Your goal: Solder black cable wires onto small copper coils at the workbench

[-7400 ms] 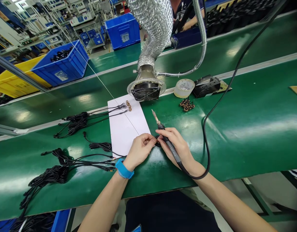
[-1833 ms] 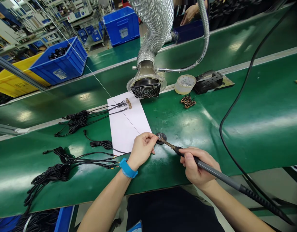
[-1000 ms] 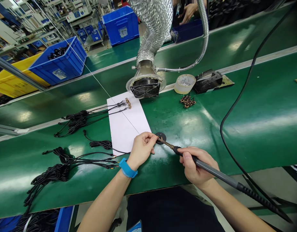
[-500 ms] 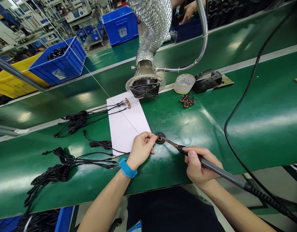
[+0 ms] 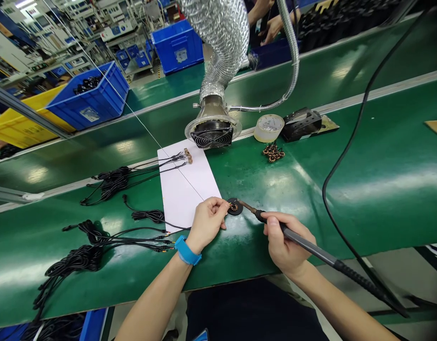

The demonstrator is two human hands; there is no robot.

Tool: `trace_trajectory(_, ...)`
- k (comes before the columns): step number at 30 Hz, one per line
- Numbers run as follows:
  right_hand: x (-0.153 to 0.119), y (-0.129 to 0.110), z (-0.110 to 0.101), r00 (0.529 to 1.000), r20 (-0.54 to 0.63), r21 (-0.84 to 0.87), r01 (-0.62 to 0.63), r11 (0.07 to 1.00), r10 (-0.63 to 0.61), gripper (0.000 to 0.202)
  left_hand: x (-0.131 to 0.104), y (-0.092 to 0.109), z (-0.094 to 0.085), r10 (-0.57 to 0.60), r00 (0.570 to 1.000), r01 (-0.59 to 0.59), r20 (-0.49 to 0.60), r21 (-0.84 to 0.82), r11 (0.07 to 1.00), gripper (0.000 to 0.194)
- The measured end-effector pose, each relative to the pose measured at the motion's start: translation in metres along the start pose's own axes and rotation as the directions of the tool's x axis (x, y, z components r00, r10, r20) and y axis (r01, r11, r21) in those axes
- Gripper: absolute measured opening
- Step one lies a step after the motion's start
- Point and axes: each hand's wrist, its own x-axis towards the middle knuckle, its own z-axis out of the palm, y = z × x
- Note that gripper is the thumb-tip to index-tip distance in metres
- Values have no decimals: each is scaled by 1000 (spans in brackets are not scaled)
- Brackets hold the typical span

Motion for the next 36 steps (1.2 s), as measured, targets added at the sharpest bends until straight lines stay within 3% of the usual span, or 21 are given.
trace_trajectory(10, 13, -4, 12, 979, 179, -1, 103, 995, -101, 25, 3, -5, 5, 71, 995, -65, -76, 76, 995, 30)
trace_trajectory(18, 10, 10, 25, 912, 405, -45, 99, 994, -72, 50, 6, -9, 8, 132, 983, -108, -125, 177, 978, 28)
trace_trajectory(23, 10, 14, 28, 886, 457, -9, 99, 995, -84, 57, 9, -3, -2, 207, 977, -181, -48, 319, 930, 26)
trace_trajectory(25, 10, 14, 28, 885, 458, 1, 94, 996, -84, 59, 11, 2, -7, 279, 959, -273, 43, 392, 878, 19)
trace_trajectory(28, 11, 14, 29, 884, 460, 10, 85, 996, -80, 60, 17, 7, -12, 325, 925, -379, 196, 452, 808, 27)
trace_trajectory(30, 11, 15, 30, 886, 457, 16, 82, 996, -81, 59, 20, 8, -10, 334, 908, -418, 252, 485, 769, 16)
trace_trajectory(34, 12, 17, 32, 886, 459, 3, 76, 997, -69, 54, 25, 3, -3, 355, 900, -437, 254, 512, 739, 9)
trace_trajectory(36, 12, 18, 32, 880, 470, 5, 68, 998, -63, 53, 27, 0, -2, 325, 924, -382, 202, 446, 809, 9)
